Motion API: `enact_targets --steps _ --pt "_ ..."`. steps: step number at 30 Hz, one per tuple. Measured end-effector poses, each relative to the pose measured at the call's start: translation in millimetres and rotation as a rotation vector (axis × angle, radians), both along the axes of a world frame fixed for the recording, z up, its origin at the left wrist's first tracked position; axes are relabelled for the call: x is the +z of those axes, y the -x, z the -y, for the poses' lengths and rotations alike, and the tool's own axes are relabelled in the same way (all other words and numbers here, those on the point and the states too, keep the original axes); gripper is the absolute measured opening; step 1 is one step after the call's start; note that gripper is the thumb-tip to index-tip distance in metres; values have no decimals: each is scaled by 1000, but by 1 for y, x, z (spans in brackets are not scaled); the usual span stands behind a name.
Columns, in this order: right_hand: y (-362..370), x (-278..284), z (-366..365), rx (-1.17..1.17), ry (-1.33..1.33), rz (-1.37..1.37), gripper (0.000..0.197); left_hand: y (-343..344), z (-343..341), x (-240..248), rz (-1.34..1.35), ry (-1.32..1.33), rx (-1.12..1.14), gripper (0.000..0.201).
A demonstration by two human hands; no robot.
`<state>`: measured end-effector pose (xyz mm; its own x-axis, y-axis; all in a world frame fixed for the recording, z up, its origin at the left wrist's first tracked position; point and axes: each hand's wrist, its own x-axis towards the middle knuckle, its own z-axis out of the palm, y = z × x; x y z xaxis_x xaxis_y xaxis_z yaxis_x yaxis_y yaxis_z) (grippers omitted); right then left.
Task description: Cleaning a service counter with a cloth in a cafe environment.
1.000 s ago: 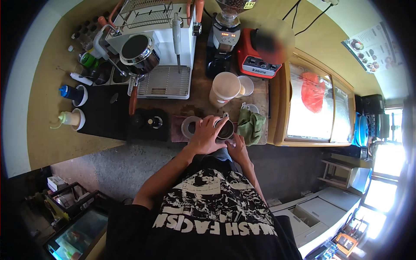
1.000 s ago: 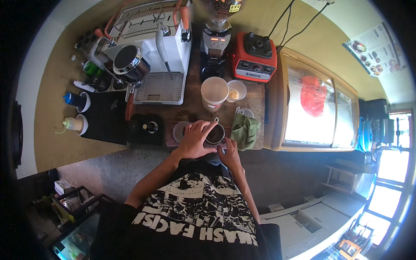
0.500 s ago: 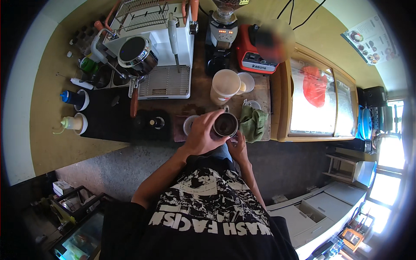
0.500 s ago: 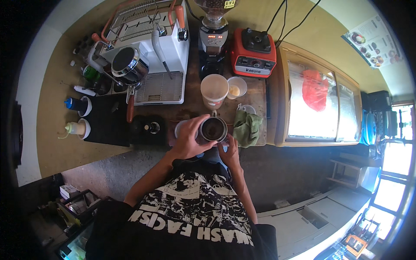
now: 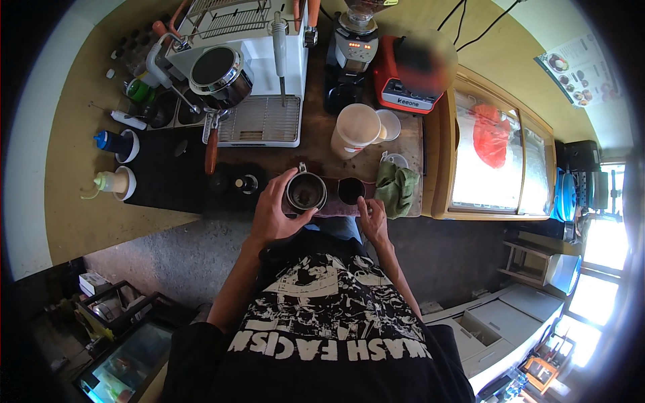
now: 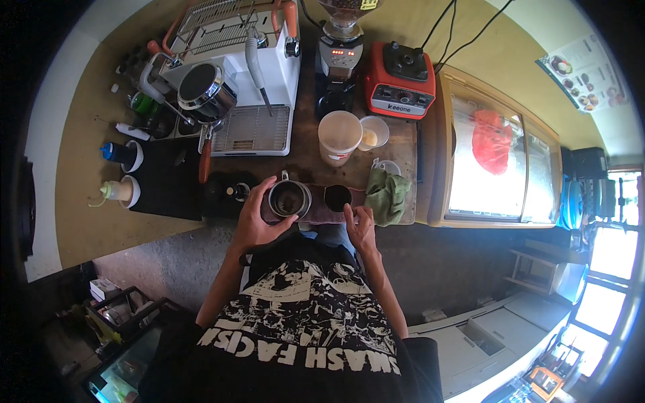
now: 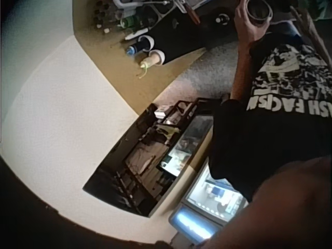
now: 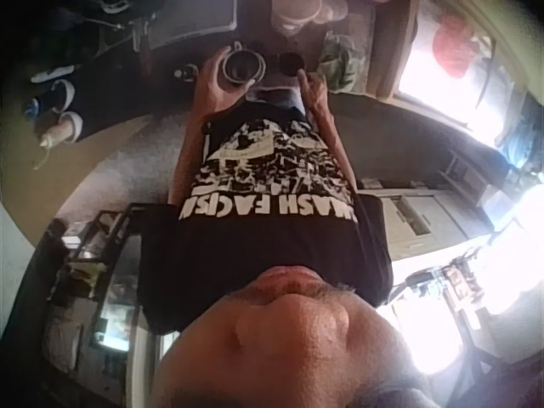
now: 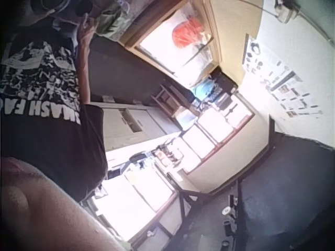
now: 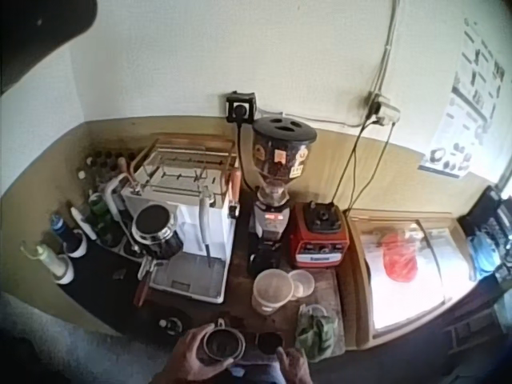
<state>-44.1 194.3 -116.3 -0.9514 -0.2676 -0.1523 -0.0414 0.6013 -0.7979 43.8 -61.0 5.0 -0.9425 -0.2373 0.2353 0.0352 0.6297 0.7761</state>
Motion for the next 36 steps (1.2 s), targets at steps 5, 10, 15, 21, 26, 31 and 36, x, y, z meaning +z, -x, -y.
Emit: enact_targets --steps 5,10,15,21,26,31,36 --pt "2 -13 4 -7 51 -87 38 -2 -3 -13 17 20 1 84" --pt "3 -9 6 6 -33 -52 36 -5 -2 -28 5 24 12 83" --pt "-5 -26 9 -112 80 -88 35 -8 -1 -34 60 -30 -9 87" --pt "-8 -39 15 -162 90 -147 32 -8 0 -38 54 -60 -48 98" --pt "-9 -28 14 -145 91 -44 34 -14 4 -40 45 -76 -50 110" --pt "-13 -7 13 -163 157 -19 39 -27 14 -65 53 -75 -51 110" --pt "-18 22 5 -175 226 22 41 -43 20 -101 81 -199 18 87"
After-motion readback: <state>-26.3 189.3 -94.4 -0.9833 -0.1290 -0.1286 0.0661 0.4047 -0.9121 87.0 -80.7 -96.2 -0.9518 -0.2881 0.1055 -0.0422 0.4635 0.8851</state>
